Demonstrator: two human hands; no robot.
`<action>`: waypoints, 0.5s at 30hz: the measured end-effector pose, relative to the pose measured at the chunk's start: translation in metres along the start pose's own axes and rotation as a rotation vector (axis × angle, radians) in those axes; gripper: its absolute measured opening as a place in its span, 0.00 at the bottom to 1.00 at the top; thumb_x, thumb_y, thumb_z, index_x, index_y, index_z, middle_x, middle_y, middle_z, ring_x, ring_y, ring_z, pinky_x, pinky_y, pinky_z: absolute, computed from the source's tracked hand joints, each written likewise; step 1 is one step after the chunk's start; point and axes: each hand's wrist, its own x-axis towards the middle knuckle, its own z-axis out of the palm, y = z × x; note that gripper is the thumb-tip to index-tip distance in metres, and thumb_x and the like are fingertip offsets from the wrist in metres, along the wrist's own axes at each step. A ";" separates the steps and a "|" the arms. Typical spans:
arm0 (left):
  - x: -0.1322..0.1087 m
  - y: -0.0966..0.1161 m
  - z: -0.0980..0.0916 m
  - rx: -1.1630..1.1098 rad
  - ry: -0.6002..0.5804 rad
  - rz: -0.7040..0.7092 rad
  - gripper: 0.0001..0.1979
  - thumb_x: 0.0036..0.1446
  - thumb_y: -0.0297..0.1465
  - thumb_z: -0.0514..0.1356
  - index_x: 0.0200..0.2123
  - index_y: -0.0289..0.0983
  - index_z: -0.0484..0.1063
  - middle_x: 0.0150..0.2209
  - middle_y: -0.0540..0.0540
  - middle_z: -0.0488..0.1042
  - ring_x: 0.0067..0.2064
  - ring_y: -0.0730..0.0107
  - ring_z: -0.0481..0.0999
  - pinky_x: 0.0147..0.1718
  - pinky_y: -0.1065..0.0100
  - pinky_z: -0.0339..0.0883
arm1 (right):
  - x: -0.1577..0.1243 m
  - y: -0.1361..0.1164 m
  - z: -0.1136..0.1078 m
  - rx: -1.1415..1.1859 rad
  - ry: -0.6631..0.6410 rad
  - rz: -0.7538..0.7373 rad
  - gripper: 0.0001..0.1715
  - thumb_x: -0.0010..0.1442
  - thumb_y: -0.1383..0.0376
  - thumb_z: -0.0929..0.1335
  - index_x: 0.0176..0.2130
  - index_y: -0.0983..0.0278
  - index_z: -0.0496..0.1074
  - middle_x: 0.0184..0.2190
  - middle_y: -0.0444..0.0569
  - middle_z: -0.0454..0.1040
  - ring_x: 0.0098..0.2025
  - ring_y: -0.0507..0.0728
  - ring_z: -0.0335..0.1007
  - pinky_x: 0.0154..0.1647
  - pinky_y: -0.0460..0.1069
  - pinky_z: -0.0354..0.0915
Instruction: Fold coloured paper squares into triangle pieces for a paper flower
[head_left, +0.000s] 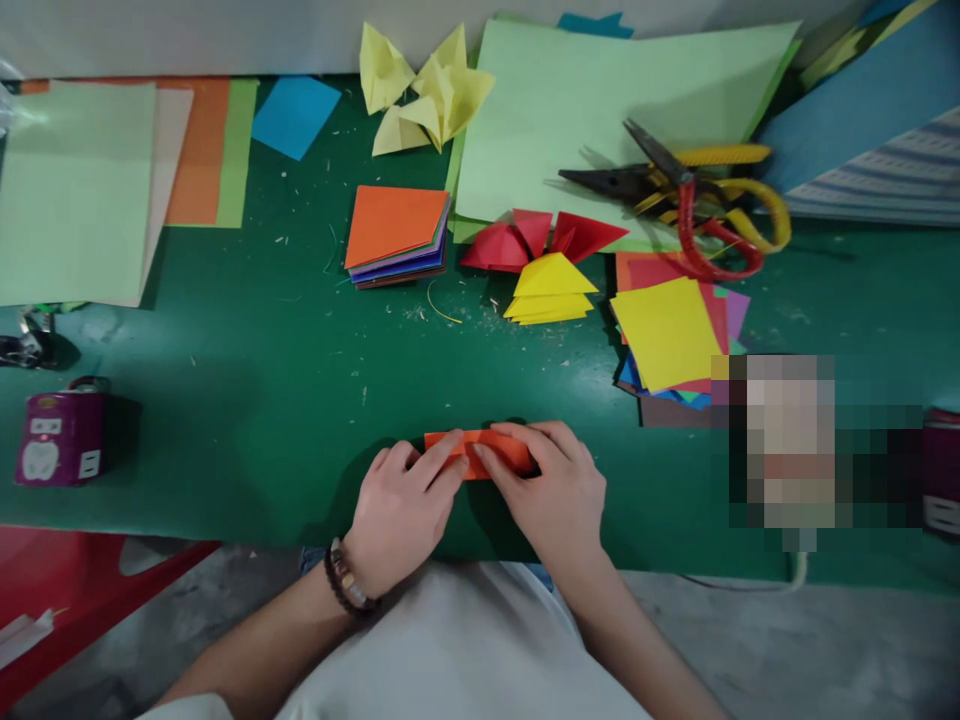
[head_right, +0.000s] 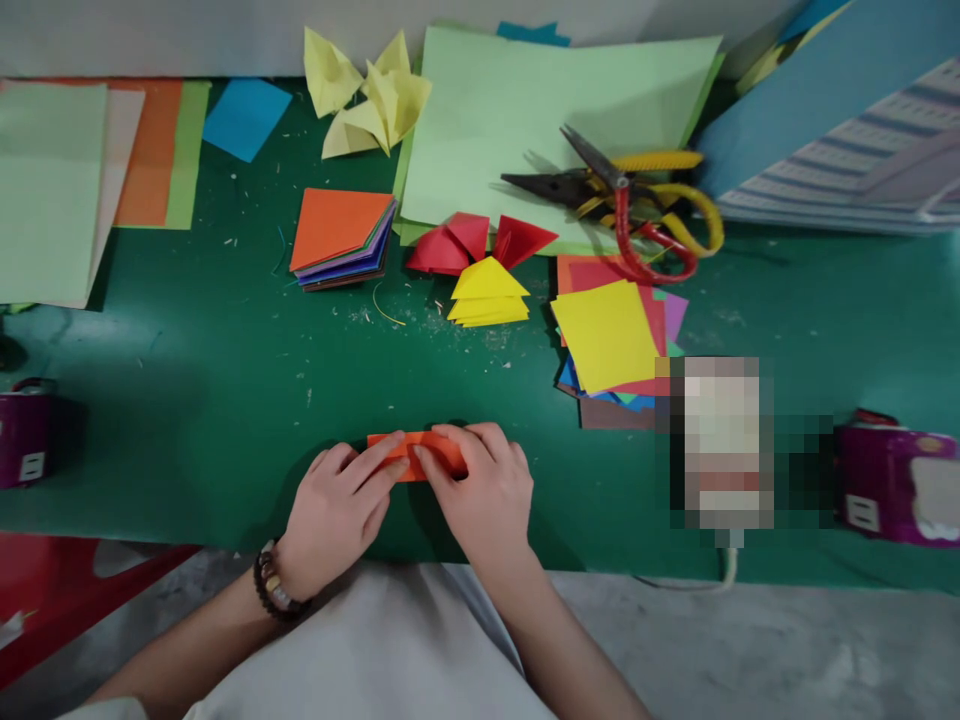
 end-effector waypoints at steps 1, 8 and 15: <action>0.001 0.000 -0.001 0.013 -0.007 -0.004 0.16 0.60 0.25 0.54 0.50 0.39 0.72 0.58 0.50 0.69 0.34 0.65 0.64 0.33 0.61 0.66 | 0.000 0.000 0.000 0.002 0.004 -0.004 0.15 0.58 0.53 0.68 0.36 0.59 0.77 0.32 0.47 0.73 0.31 0.54 0.68 0.33 0.49 0.62; 0.008 0.004 -0.008 0.121 -0.074 0.006 0.20 0.60 0.26 0.54 0.55 0.37 0.68 0.55 0.48 0.72 0.34 0.65 0.67 0.32 0.60 0.64 | 0.000 0.001 0.000 0.001 -0.015 0.002 0.13 0.59 0.54 0.67 0.37 0.59 0.77 0.33 0.48 0.73 0.31 0.54 0.68 0.32 0.50 0.61; 0.016 -0.005 -0.011 0.122 -0.081 0.111 0.19 0.61 0.26 0.53 0.56 0.35 0.66 0.49 0.44 0.73 0.39 0.64 0.70 0.36 0.60 0.63 | 0.000 0.001 0.001 0.041 0.002 -0.024 0.10 0.59 0.58 0.67 0.37 0.59 0.77 0.33 0.48 0.73 0.32 0.54 0.69 0.34 0.50 0.62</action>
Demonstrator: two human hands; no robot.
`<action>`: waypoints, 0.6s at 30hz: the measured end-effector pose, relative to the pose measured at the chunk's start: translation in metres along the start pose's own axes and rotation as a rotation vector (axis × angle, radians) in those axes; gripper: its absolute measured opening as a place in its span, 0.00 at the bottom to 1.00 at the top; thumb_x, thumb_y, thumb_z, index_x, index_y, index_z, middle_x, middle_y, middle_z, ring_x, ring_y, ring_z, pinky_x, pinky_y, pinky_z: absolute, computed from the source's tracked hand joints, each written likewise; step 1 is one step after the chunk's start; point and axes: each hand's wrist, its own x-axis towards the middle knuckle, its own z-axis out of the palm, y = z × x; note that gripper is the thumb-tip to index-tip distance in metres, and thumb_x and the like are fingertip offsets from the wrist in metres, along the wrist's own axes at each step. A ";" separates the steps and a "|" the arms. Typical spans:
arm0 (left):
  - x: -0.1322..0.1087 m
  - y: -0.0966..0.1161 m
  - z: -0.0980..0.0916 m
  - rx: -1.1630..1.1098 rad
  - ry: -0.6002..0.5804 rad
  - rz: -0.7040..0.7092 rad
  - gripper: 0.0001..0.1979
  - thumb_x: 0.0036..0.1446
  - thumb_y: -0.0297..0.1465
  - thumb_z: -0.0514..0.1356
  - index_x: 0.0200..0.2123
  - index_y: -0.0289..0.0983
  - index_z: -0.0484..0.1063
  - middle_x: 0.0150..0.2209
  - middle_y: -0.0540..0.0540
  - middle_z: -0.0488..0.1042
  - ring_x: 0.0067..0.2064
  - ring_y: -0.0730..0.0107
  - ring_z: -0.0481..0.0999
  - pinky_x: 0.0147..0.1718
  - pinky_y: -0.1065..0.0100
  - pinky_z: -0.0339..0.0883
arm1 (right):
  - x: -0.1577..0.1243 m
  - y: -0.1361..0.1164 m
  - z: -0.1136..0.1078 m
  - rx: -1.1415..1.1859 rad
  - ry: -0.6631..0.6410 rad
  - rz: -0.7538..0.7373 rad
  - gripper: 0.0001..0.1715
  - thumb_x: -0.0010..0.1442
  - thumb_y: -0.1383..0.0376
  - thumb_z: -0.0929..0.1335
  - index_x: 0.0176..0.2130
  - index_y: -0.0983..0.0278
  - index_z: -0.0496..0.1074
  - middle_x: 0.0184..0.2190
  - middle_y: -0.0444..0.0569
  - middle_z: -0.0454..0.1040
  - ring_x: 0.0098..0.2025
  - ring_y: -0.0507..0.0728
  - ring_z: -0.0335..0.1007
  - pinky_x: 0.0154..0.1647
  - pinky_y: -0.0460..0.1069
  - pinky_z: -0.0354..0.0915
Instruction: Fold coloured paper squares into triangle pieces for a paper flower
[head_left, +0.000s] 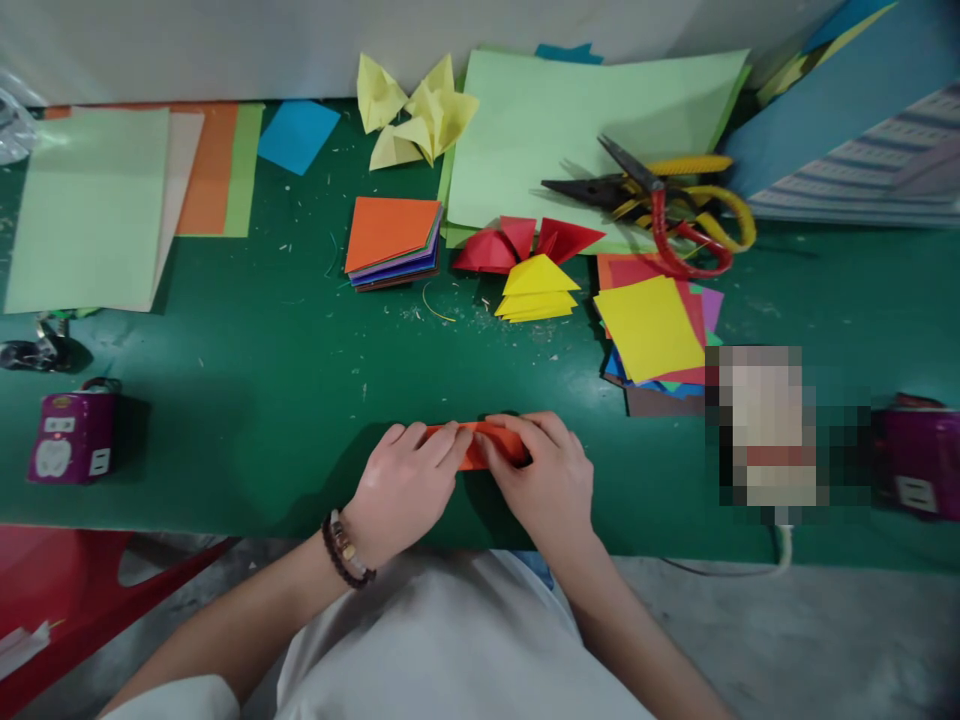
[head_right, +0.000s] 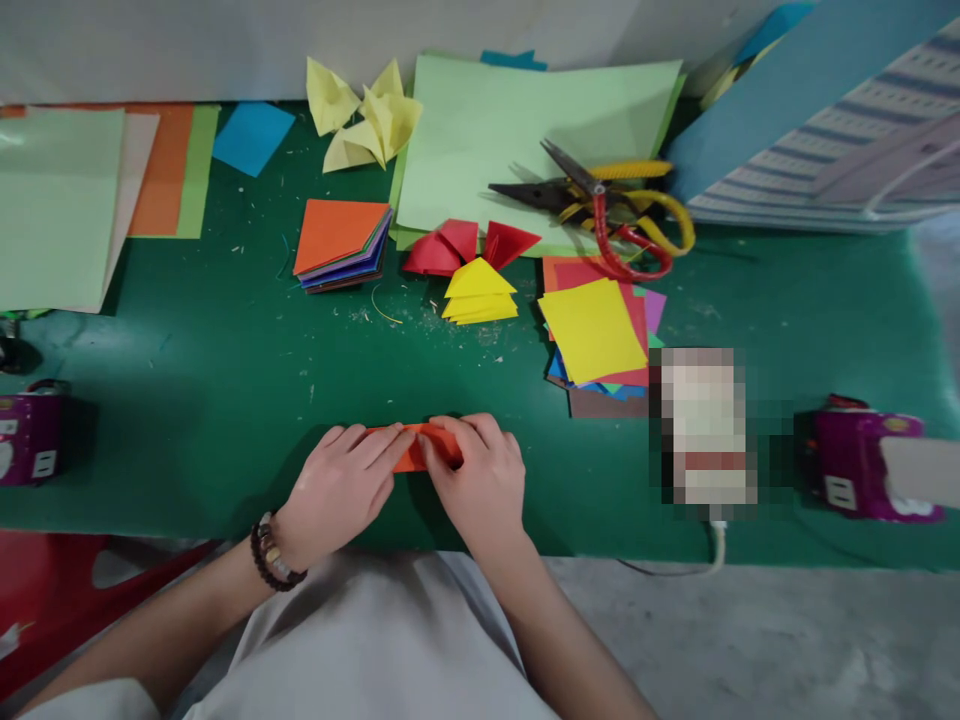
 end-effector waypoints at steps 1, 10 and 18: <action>0.001 -0.001 0.000 0.006 -0.009 0.012 0.20 0.61 0.26 0.53 0.56 0.35 0.65 0.49 0.44 0.73 0.39 0.63 0.70 0.36 0.60 0.63 | 0.000 0.000 0.000 0.001 -0.001 -0.008 0.10 0.59 0.59 0.67 0.38 0.59 0.77 0.33 0.47 0.73 0.33 0.54 0.69 0.35 0.50 0.62; 0.002 0.001 0.003 0.077 -0.073 0.019 0.19 0.62 0.26 0.51 0.56 0.35 0.65 0.47 0.43 0.72 0.38 0.63 0.71 0.35 0.60 0.62 | -0.006 0.008 -0.005 0.112 0.014 -0.049 0.12 0.60 0.65 0.65 0.45 0.62 0.73 0.38 0.50 0.73 0.38 0.56 0.70 0.39 0.52 0.67; 0.004 0.022 0.009 0.121 -0.050 -0.117 0.19 0.62 0.26 0.50 0.56 0.29 0.66 0.51 0.40 0.71 0.36 0.65 0.72 0.35 0.61 0.65 | 0.009 0.021 -0.006 0.124 0.073 -0.038 0.09 0.59 0.61 0.69 0.41 0.60 0.74 0.42 0.51 0.70 0.36 0.55 0.69 0.41 0.54 0.68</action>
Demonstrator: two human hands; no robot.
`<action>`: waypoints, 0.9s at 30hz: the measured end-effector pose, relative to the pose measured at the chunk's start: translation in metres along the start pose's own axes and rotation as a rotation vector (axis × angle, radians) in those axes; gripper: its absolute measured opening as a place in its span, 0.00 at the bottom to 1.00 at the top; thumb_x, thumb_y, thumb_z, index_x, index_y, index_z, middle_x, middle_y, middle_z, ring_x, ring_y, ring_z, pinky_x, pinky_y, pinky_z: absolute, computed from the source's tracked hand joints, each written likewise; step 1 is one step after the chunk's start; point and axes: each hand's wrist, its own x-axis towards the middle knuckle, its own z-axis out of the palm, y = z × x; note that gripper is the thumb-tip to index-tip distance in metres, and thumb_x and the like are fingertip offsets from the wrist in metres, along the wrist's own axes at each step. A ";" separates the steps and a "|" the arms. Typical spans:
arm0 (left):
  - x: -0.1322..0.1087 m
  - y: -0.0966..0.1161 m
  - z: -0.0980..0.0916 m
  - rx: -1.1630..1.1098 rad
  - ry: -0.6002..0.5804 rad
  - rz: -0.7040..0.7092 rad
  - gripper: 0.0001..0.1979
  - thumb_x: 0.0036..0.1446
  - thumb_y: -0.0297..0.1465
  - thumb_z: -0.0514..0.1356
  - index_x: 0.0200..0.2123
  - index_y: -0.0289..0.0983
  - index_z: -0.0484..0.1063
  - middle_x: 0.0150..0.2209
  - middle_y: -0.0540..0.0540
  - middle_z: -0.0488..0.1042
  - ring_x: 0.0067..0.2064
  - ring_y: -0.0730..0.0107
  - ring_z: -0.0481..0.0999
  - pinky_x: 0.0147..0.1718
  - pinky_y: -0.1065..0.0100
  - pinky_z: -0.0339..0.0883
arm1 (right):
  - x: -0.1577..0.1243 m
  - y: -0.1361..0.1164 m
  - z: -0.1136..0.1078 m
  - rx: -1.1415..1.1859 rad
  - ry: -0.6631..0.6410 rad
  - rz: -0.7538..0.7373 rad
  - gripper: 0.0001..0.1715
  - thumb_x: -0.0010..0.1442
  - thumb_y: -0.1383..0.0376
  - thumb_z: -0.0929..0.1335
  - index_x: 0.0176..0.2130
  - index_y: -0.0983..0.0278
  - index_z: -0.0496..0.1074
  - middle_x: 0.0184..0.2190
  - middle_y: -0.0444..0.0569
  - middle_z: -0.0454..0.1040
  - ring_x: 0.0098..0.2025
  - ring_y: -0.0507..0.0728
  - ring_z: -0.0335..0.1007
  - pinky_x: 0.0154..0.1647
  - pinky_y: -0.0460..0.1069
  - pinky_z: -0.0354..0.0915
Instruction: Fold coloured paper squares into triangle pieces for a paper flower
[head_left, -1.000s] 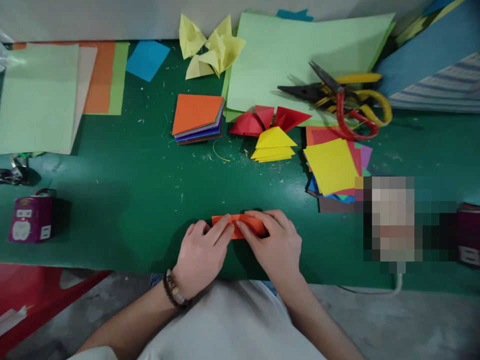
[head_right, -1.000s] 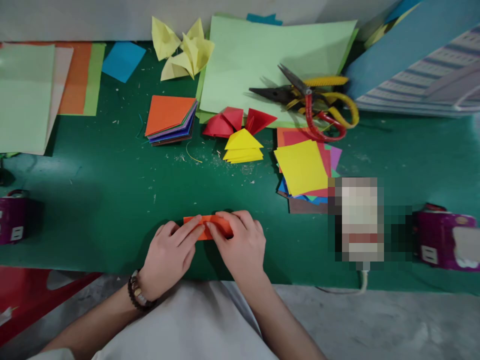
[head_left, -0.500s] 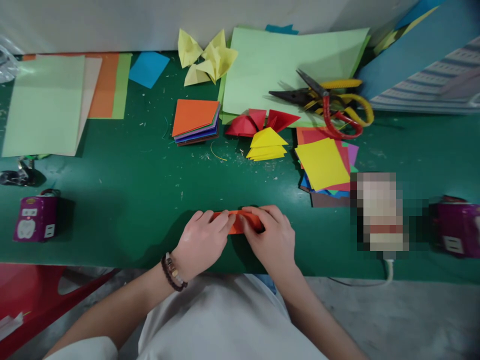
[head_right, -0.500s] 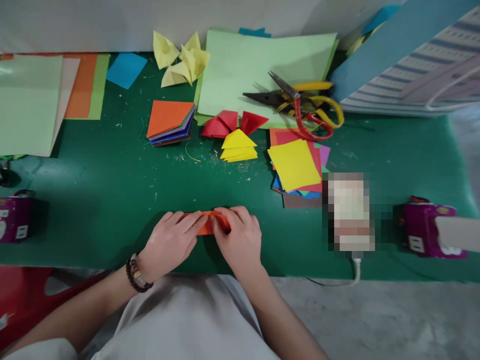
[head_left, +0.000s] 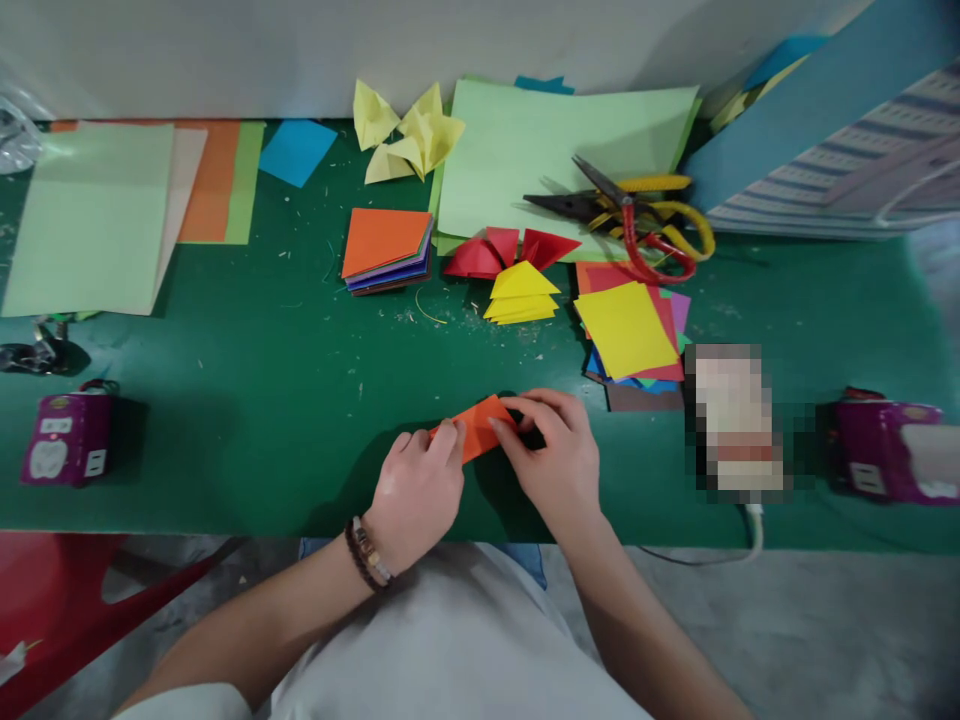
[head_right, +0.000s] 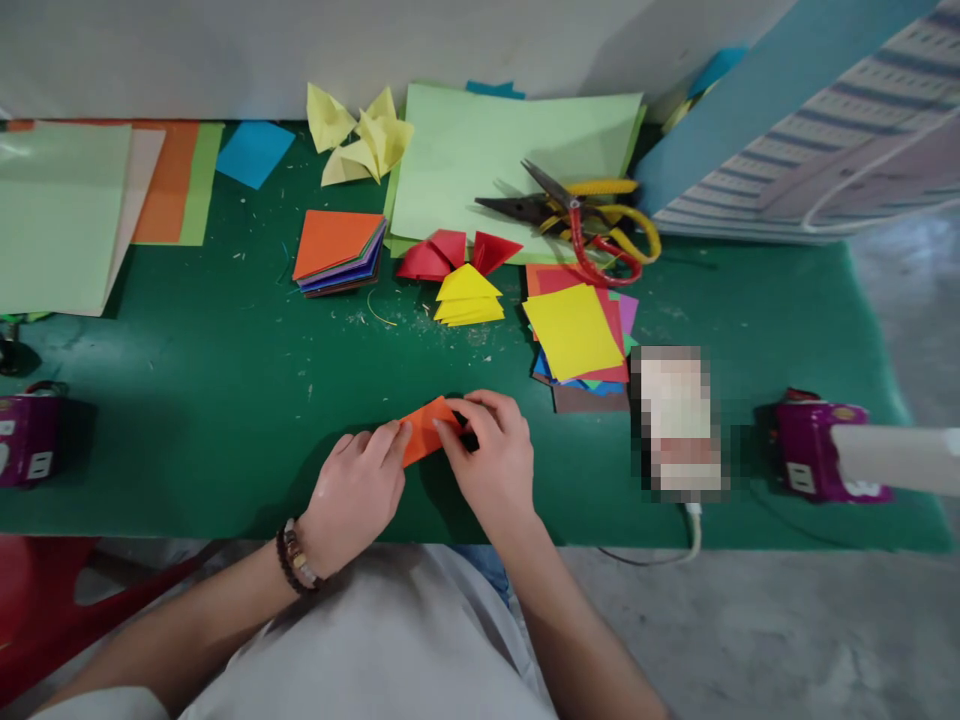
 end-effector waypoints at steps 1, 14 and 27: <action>0.000 0.002 0.000 0.015 0.002 -0.013 0.19 0.62 0.25 0.49 0.55 0.29 0.67 0.53 0.40 0.70 0.35 0.66 0.71 0.35 0.61 0.65 | 0.002 0.002 0.001 -0.002 -0.008 -0.006 0.09 0.59 0.60 0.69 0.40 0.60 0.74 0.42 0.51 0.70 0.36 0.55 0.69 0.40 0.54 0.68; 0.007 -0.015 -0.004 0.009 0.032 0.149 0.15 0.63 0.24 0.50 0.49 0.34 0.72 0.55 0.44 0.71 0.30 0.72 0.72 0.33 0.63 0.65 | -0.006 -0.001 -0.011 -0.143 -0.019 -0.367 0.04 0.61 0.65 0.68 0.35 0.61 0.75 0.30 0.47 0.71 0.34 0.54 0.67 0.36 0.51 0.57; 0.008 -0.014 -0.004 0.032 0.046 0.193 0.16 0.61 0.21 0.50 0.49 0.32 0.71 0.54 0.44 0.72 0.29 0.70 0.72 0.31 0.63 0.66 | -0.015 -0.014 -0.007 -0.237 -0.119 -0.527 0.09 0.63 0.70 0.65 0.31 0.65 0.73 0.24 0.47 0.70 0.30 0.54 0.62 0.32 0.51 0.51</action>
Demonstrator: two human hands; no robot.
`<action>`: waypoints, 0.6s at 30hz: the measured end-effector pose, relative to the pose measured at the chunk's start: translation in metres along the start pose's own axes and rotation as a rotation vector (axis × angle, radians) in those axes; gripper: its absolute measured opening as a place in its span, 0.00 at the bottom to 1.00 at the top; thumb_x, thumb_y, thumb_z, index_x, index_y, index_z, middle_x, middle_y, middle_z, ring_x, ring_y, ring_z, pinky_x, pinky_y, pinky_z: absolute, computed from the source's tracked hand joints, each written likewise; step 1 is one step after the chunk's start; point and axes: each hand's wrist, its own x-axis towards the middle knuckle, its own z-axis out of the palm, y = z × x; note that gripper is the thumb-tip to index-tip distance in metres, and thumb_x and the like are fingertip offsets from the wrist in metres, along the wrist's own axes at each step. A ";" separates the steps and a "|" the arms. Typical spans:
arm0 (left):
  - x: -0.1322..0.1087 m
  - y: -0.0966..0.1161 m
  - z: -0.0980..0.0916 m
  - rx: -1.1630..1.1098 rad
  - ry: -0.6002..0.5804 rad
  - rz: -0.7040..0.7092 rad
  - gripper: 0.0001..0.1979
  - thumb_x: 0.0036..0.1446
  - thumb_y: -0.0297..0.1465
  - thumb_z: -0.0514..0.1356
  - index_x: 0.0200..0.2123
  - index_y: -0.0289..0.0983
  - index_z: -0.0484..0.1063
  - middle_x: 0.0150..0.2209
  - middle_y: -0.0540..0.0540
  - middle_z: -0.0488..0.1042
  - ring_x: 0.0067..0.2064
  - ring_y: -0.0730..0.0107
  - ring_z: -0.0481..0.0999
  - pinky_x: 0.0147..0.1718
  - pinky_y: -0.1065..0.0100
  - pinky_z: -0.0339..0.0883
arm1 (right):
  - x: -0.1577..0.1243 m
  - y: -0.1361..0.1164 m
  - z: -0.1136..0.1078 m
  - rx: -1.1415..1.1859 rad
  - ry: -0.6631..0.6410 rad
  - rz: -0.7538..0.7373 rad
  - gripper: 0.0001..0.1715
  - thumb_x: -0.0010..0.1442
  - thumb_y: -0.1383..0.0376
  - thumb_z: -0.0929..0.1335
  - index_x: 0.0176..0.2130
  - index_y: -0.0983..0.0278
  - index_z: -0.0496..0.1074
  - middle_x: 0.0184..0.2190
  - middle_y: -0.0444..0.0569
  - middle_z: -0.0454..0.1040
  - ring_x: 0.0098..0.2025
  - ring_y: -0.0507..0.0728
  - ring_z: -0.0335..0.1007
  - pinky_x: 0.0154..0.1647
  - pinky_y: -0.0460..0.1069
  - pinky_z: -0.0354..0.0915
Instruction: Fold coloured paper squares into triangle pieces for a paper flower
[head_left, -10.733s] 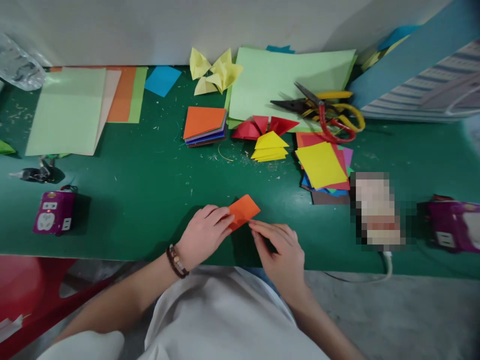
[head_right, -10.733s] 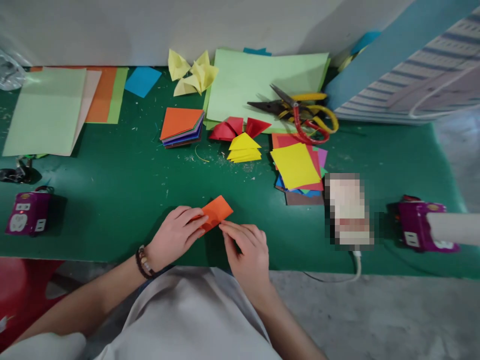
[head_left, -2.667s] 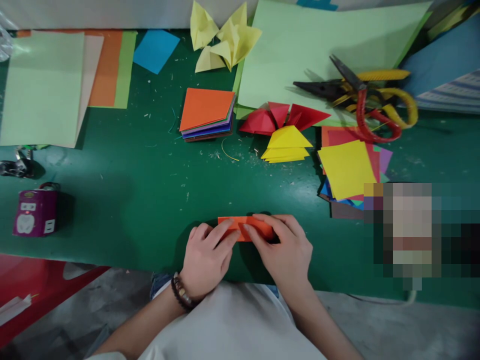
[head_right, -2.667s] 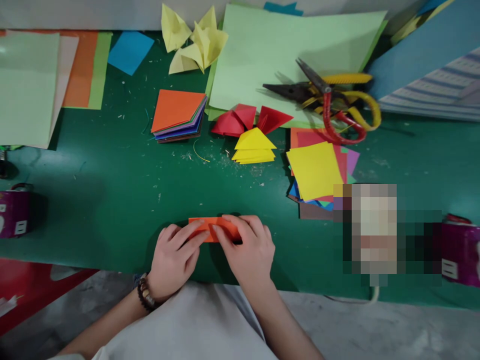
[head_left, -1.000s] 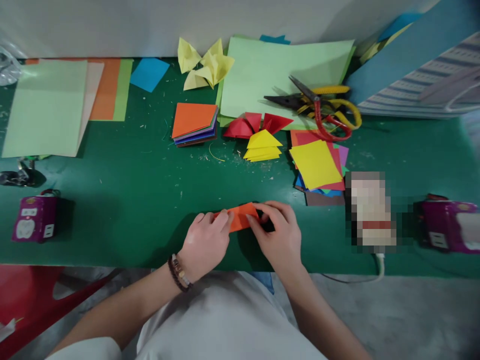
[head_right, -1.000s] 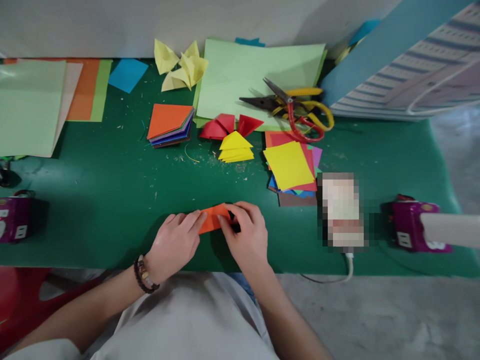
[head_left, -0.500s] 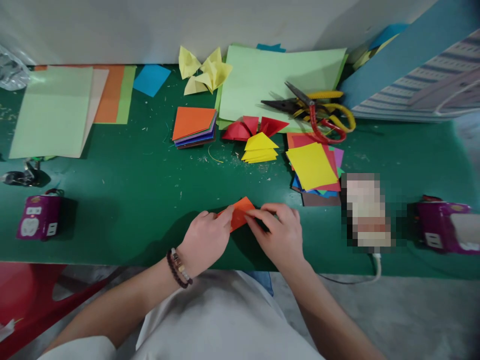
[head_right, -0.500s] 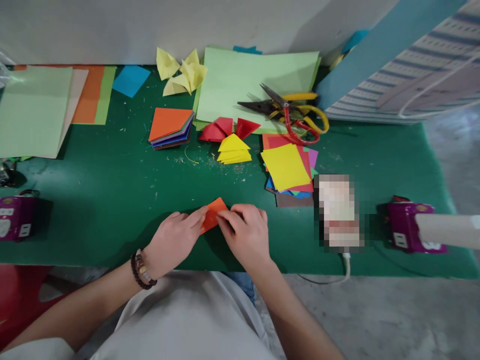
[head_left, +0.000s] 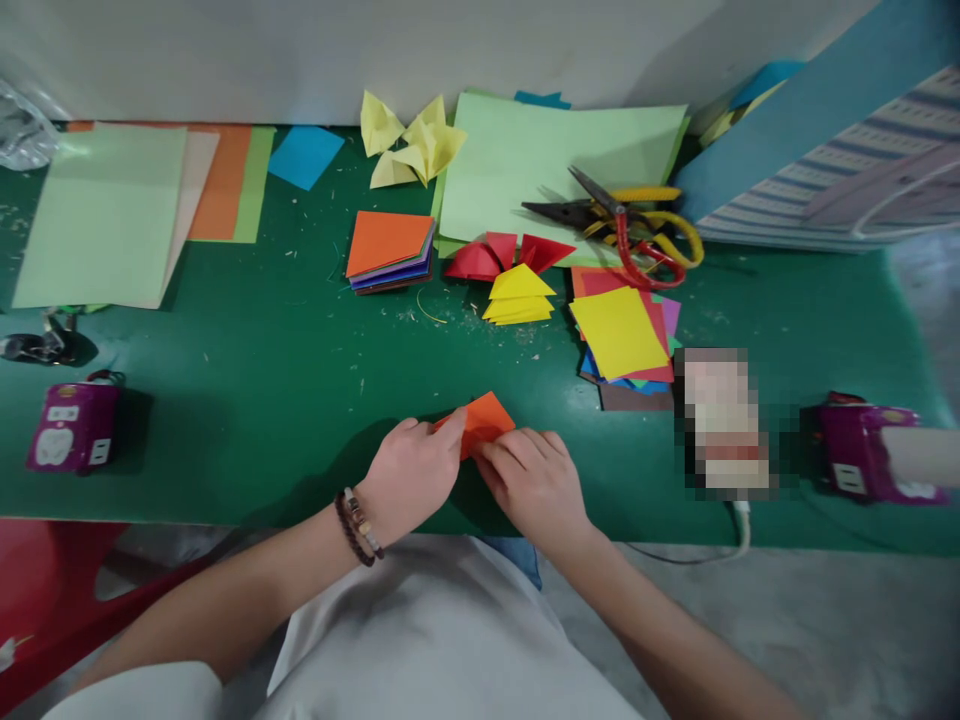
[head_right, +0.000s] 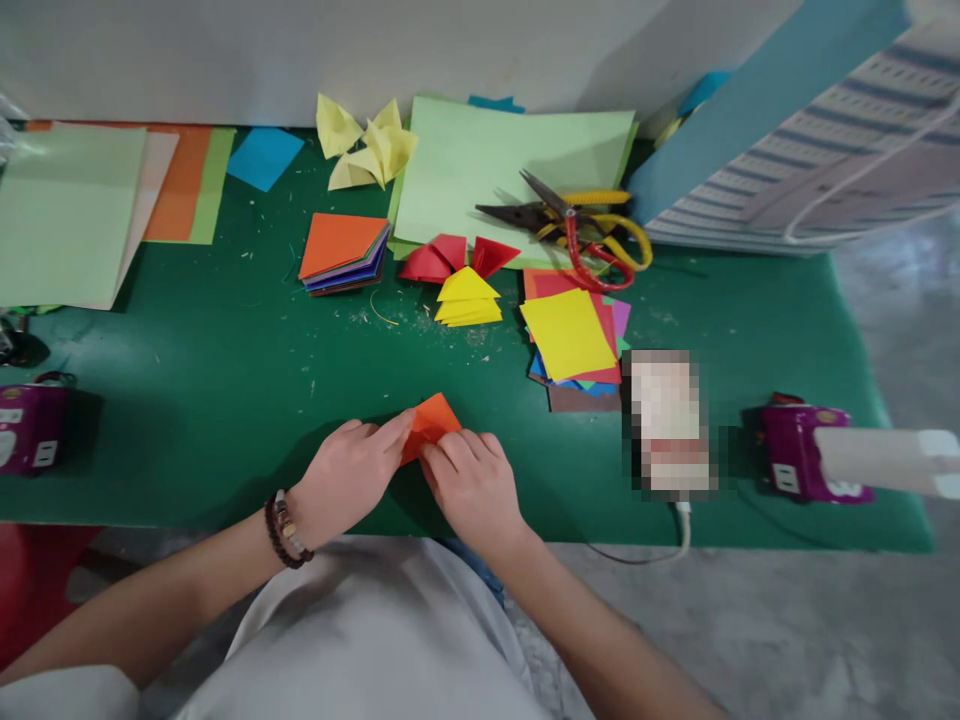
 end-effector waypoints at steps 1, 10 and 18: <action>0.000 0.000 0.000 -0.001 -0.002 0.001 0.17 0.61 0.21 0.50 0.50 0.30 0.70 0.53 0.43 0.72 0.29 0.70 0.72 0.31 0.63 0.66 | -0.001 -0.003 0.001 0.006 0.001 0.003 0.10 0.63 0.69 0.65 0.31 0.65 0.73 0.24 0.46 0.70 0.29 0.54 0.62 0.32 0.51 0.51; 0.002 -0.016 -0.005 -0.126 -0.111 0.083 0.18 0.61 0.19 0.49 0.53 0.31 0.66 0.56 0.41 0.68 0.37 0.71 0.76 0.35 0.66 0.66 | -0.011 0.008 0.003 0.060 0.077 0.171 0.06 0.62 0.67 0.67 0.34 0.64 0.74 0.28 0.46 0.73 0.32 0.53 0.67 0.33 0.51 0.55; 0.011 -0.047 -0.009 -0.114 -0.084 0.234 0.11 0.67 0.30 0.50 0.46 0.40 0.72 0.54 0.50 0.71 0.44 0.66 0.68 0.37 0.63 0.58 | -0.008 -0.007 0.005 0.046 0.008 0.105 0.08 0.62 0.69 0.65 0.34 0.65 0.74 0.27 0.47 0.72 0.31 0.54 0.66 0.32 0.52 0.54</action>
